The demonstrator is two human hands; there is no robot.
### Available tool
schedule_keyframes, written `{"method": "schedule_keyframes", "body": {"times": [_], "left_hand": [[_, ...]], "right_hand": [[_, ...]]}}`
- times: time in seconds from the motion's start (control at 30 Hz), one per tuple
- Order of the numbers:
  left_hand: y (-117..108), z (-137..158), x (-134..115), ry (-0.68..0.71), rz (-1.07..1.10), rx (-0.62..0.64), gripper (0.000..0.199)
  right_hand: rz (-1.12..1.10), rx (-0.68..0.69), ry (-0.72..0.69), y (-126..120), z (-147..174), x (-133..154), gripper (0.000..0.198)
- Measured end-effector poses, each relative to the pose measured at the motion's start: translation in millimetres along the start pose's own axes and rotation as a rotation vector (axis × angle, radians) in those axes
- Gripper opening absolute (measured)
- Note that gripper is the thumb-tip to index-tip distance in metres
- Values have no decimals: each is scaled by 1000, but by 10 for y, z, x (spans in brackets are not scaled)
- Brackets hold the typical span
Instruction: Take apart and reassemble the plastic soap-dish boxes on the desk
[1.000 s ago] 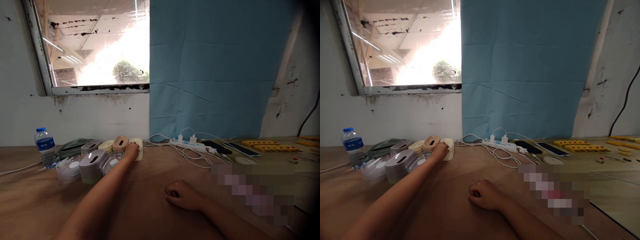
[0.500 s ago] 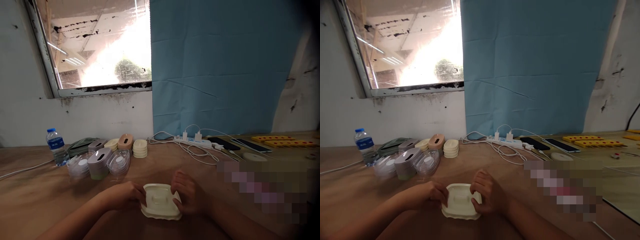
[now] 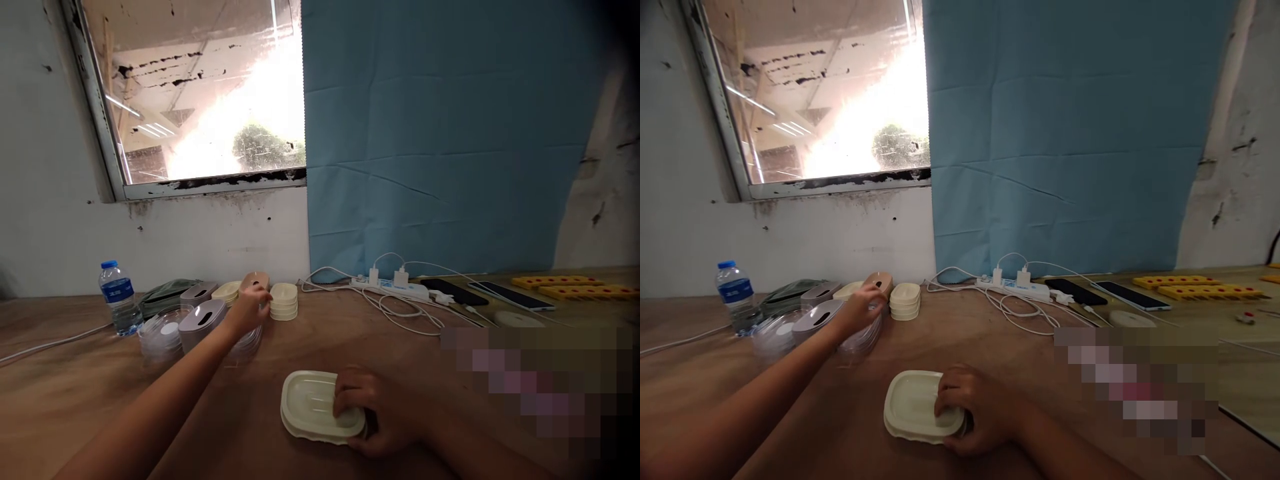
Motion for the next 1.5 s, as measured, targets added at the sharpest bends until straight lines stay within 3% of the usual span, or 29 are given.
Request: {"method": "schedule_keyframes", "body": {"times": [0.07,0.17,0.37,0.47,0.6,0.7,0.77,0.83,0.9,1.0,1.13,1.23,1.33,1.5], "left_hand": [[88,-309,143,-149,-83,-26,23],[256,-635,307,-257,-135,27,20],[516,-745,439,-290,-177,125,20],[479,-742,429,-260,-201,76,19],[229,-744,295,-166,-188,-15,22],[20,-509,59,-58,-131,-93,23],[-43,-158,-128,52,-53,-120,22],[-40,294,-287,274,178,-189,20],[19,732,-364,432,305,-185,22],[127,1153,-331,549,427,-95,26],[214,1253,-220,510,530,124,25],[247,1220,-217,455,569,236,24],[271,1217,-261,411,598,294,23],[291,1214,-327,377,651,259,22]], "right_hand": [[2,3,8,-8,-4,6,28],[0,7,2,-13,-5,10,29],[-3,0,-13,20,7,-29,30],[-13,-20,-44,17,6,-47,31],[32,-82,-123,-60,3,-20,46],[188,-232,-163,-151,17,48,70],[322,-347,-183,-199,33,114,77],[408,-404,-208,-228,42,186,77],[418,-390,-209,-241,34,249,80],[338,-265,-95,-241,0,295,87],[127,17,193,-198,-33,238,99],[-18,146,345,-154,-26,150,103],[-113,194,372,-116,-6,77,100],[-164,181,383,-67,36,11,96]]}}
Point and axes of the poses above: each hand's wrist, its own z-axis away from the middle knuckle, its own y-axis out of the palm, x = y × z, the point moved 1 cm from there along -z, towards the middle knuckle, and after that the axes turned 4 degrees about -y, right-handed, at the moved point
